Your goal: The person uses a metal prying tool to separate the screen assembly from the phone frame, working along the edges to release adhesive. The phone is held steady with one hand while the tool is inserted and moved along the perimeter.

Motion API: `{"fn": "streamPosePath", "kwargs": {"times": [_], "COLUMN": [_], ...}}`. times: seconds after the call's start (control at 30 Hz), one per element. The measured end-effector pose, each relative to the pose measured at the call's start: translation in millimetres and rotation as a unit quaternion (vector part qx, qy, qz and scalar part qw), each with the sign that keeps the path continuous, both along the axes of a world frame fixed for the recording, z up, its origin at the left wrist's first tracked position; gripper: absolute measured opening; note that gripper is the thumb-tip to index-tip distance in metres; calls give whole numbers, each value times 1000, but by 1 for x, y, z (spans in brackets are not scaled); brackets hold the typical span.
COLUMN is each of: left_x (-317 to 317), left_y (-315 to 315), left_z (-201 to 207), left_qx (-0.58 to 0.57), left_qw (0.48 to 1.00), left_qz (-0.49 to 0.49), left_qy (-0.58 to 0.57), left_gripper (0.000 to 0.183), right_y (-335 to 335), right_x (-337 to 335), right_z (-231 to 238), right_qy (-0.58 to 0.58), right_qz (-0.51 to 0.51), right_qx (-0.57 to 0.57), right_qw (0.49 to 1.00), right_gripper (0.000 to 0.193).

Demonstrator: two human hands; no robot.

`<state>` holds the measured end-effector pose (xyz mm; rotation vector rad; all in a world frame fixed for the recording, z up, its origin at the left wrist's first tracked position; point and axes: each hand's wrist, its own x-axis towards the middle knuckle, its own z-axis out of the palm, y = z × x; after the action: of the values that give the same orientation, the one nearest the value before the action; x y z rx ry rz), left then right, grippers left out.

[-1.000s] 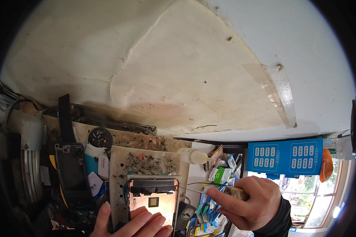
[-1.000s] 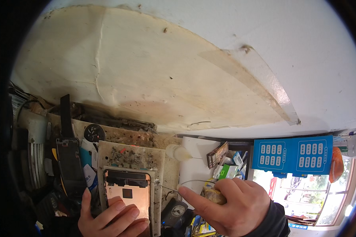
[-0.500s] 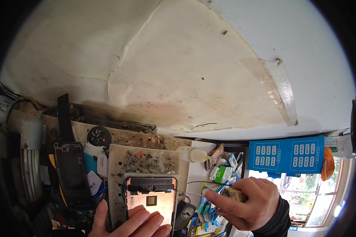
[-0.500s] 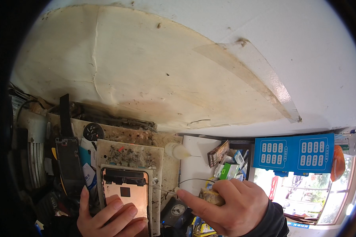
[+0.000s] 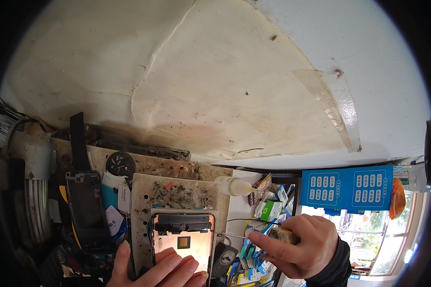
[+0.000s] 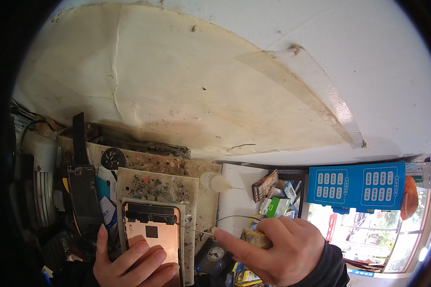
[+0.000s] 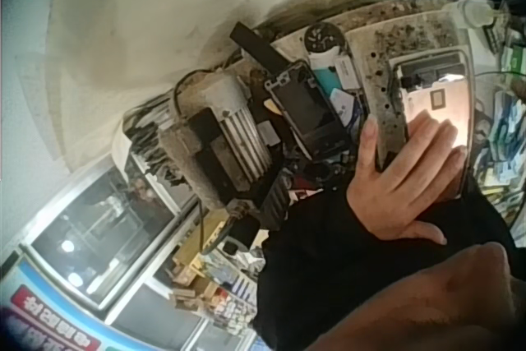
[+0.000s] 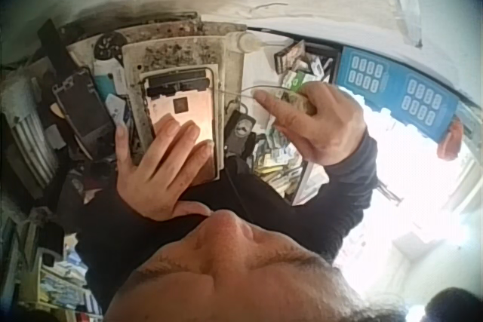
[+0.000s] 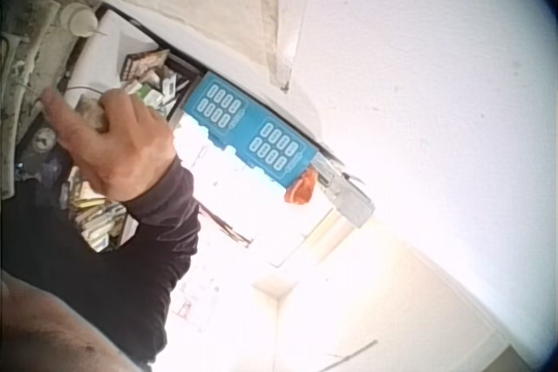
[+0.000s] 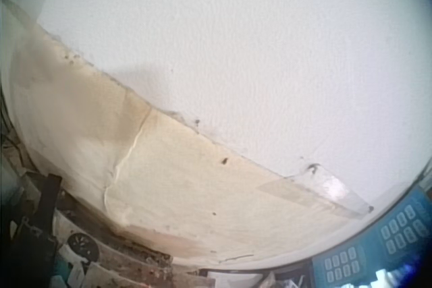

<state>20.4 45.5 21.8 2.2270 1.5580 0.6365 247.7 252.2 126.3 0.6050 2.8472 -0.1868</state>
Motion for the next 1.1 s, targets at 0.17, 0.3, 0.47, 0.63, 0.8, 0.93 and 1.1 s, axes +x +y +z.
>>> {"fn": "streamPosePath", "kwargs": {"times": [0.17, 0.3, 0.47, 0.63, 0.8, 0.93, 1.1], "left_x": [0, 1, 1, 1, 2, 2, 2], "left_y": [0, -1, -1, -1, -1, -1, -1], "left_z": [0, -1, -1, -2, -2, -2, -2], "left_qx": [-2, 0, -1, -1, 1, 3, 7], "left_qw": [1000, 1000, 1000, 1000, 1000, 1000, 1000], "left_qz": [1, 4, 5, 5, 6, 8, 8], "left_qy": [2, 1, -1, -1, -2, -4, -4], "left_gripper": [86, 86, 86, 86, 85, 85, 84], "right_y": [2, 2, 2, 1, 1, 0, 0], "right_x": [1, 2, 3, 3, 3, 3, 3], "right_z": [-1, -1, -2, -2, -1, 0, -1], "right_qy": [3, 12, 9, 11, 9, 6, 10], "right_qz": [2, 0, 5, 5, 1, 3, 5], "right_qx": [-8, -16, -11, -13, -19, -19, -13], "right_qw": [1000, 1000, 1000, 1000, 1000, 1000, 1000], "right_gripper": [57, 56, 56, 56, 58, 58, 57]}}
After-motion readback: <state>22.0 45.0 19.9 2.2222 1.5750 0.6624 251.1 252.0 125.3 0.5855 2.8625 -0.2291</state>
